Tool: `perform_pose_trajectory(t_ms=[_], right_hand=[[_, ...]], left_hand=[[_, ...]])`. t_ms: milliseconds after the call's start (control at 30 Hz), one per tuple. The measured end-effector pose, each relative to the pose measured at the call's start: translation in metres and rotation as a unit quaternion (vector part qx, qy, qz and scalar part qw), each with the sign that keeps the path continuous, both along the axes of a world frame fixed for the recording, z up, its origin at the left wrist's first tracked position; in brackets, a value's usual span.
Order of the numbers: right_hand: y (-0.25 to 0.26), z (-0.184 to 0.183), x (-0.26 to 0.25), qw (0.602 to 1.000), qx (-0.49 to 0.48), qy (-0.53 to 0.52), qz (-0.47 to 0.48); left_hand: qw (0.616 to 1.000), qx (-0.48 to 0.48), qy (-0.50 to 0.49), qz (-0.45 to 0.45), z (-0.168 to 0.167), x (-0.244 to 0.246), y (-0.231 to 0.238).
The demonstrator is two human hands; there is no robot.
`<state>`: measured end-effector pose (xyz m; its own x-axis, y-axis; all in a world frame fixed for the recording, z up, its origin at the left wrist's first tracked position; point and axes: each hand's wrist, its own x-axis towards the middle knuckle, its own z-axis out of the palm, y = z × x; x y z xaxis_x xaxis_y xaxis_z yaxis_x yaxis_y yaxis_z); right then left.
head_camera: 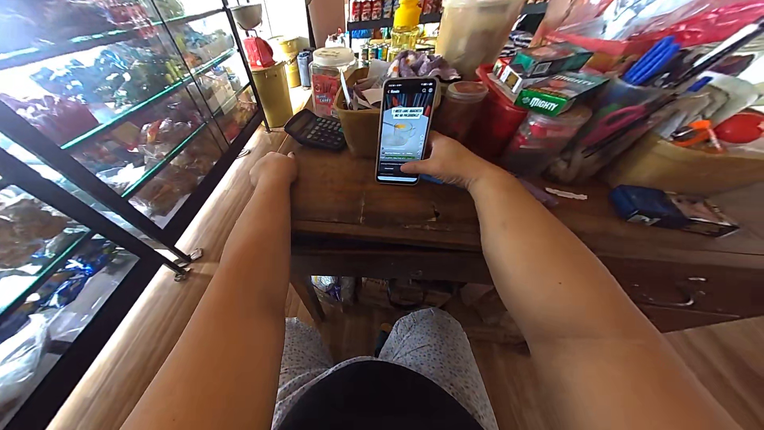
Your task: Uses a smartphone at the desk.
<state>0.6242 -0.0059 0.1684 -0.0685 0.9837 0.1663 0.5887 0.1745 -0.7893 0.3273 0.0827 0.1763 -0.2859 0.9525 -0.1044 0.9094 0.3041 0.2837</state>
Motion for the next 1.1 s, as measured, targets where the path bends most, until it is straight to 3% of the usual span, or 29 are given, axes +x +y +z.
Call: perform_pose_trajectory(t_ms=[267, 1100], right_hand=[[0.0040, -0.0021, 0.0036, 0.997, 0.068, 0.008, -0.023], [0.0013, 0.0016, 0.0016, 0.998, 0.048, -0.017, -0.033]], left_hand=[[1.000, 0.007, -0.007, 0.001, 0.0019, 0.0006, -0.0035], [1.000, 0.004, 0.000, -0.001, 0.0018, 0.0011, -0.0031]])
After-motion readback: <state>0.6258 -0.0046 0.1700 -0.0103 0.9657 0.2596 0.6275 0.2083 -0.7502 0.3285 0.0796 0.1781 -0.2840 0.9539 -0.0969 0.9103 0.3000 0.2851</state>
